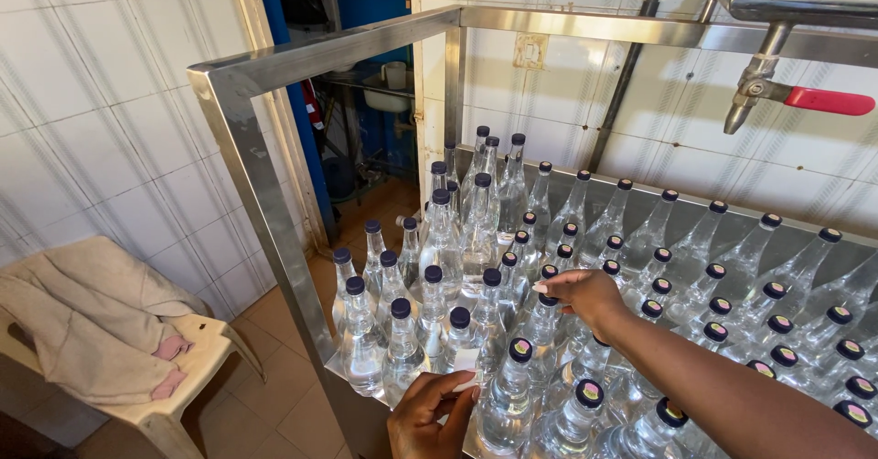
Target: Applying small circular labels to the caps of filled water bottles on a storage rack
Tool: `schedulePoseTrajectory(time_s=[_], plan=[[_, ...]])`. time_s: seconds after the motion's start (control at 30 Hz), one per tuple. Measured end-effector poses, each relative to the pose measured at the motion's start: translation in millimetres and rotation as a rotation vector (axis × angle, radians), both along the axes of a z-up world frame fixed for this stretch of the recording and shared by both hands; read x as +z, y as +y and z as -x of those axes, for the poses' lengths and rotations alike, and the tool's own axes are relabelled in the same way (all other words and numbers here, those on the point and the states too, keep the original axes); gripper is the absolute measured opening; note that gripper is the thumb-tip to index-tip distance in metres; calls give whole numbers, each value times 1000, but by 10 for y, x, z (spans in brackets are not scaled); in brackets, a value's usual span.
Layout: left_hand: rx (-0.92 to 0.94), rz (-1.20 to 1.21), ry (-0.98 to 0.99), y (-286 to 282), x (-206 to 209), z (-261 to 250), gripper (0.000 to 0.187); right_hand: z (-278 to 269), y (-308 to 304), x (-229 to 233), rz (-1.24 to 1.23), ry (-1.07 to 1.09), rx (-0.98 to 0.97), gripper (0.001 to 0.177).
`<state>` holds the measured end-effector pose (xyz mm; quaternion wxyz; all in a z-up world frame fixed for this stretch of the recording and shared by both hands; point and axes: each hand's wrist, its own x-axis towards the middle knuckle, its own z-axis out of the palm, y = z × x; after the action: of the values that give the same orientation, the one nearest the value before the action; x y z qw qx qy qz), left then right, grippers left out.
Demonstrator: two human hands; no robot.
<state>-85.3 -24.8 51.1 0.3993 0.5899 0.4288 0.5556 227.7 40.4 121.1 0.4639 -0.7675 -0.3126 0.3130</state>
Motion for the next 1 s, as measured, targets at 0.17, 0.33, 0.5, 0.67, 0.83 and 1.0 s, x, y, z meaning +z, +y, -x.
schedulePoseTrajectory(time_s=[0.17, 0.33, 0.5, 0.67, 0.83, 1.0], plan=[[4, 86, -4, -32, 83, -6, 17, 23, -2, -28, -39, -34, 38, 12], [-1, 152, 4, -45, 176, 6, 20, -117, 92, 113, 115, 156, 169, 30], [12, 217, 16, -76, 268, 28, 19, -215, 239, 19, 98, 151, 154, 23], [92, 374, -180, 20, 248, 35, 24, -7, 131, 109, 52, -393, 267, 40], [-132, 44, -872, 106, 261, 237, 36, 1600, -729, 1126, 302, -94, 1021, 86], [302, -397, -637, -457, 1084, 973, 60, 1875, -292, -374, 282, 236, 1496, 18]])
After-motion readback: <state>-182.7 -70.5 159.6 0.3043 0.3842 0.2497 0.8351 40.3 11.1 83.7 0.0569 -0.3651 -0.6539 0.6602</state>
